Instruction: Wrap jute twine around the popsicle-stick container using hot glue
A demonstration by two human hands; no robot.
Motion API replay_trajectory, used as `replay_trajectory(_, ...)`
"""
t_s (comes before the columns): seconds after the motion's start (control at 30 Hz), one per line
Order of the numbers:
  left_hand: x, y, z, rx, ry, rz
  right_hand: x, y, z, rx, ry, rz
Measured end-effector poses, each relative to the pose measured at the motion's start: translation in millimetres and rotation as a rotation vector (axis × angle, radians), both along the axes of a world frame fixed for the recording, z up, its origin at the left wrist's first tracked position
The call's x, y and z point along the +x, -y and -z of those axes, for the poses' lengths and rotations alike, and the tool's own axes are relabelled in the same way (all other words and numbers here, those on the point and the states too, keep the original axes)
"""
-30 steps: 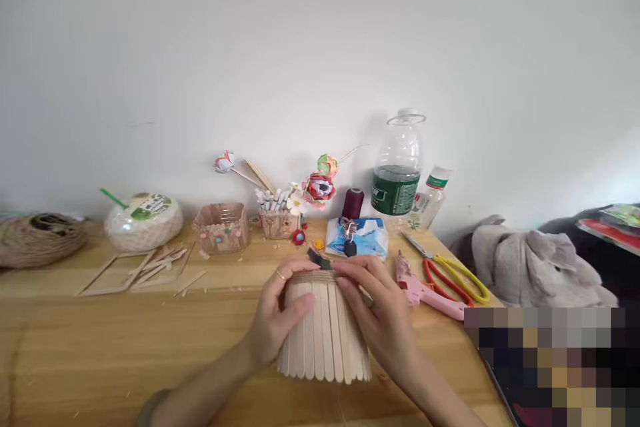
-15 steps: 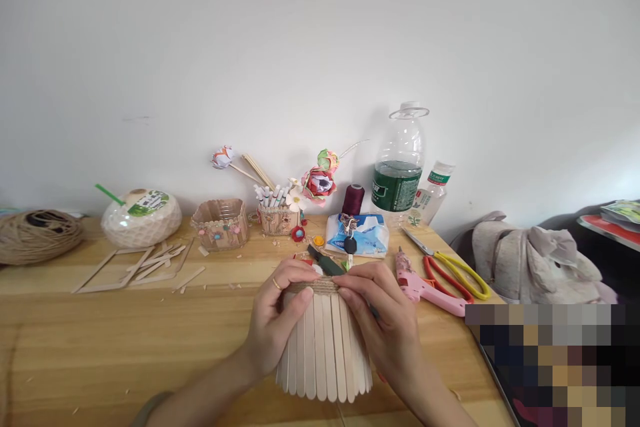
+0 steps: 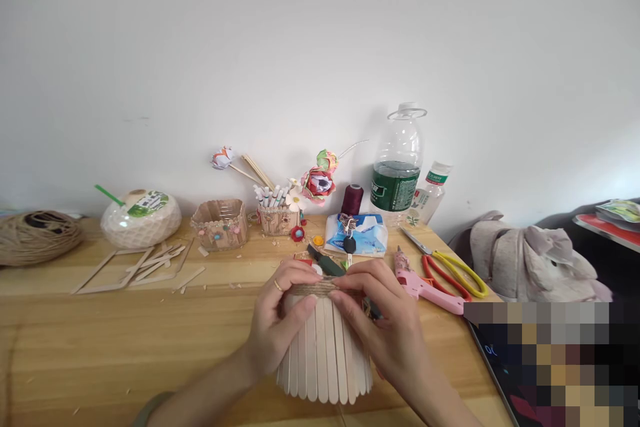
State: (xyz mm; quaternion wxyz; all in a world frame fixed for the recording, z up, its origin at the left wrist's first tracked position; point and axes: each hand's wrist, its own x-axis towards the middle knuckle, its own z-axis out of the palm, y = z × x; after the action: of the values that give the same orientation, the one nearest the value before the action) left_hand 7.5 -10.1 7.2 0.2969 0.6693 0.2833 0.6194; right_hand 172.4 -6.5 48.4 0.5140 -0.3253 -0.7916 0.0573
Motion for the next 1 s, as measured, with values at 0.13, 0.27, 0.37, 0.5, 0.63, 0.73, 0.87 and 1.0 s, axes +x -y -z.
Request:
replay_trajectory(0.13, 1.3, 0.6, -1.4, 0.003, 0.000, -0.035, 0.3, 1.7, 0.6, -0.017, 0.025, -0.002)
replay_trajectory(0.27, 1.9, -0.5, -2.1, 0.008, 0.007, -0.087, -2.3, 3.2, 1.0, 0.023, 0.024, 0.043)
replay_trajectory(0.37, 1.8, -1.5, -3.3, -0.020, 0.021, -0.105, -2.6, 2.7, 1.3, 0.030, 0.010, 0.044)
replay_trajectory(0.5, 2.3, -2.8, -4.9, -0.114, 0.046, -0.112, 3.5, -1.5, 5.1, -0.084, -0.114, 0.001)
replay_trajectory(0.63, 4.0, -4.9, -2.8, -0.191, 0.128, -0.145, 15.5, -3.3, 16.0, -0.304, -0.333, 0.066)
replay_trajectory(0.73, 5.4, -6.5, -0.1, -0.184, 0.177, -0.164, 22.1, 3.8, 27.2, -0.471, -0.317, 0.069)
replay_trajectory(0.87, 6.7, -8.4, 1.6, -0.135, 0.216, -0.169, 19.6, 20.3, 38.4, -0.783, -0.181, -0.128)
replay_trajectory(1.0, 6.4, -9.4, 3.9, 0.016, 0.136, -0.151, 11.9, 28.6, 40.2, -0.613, -0.075, 0.006)
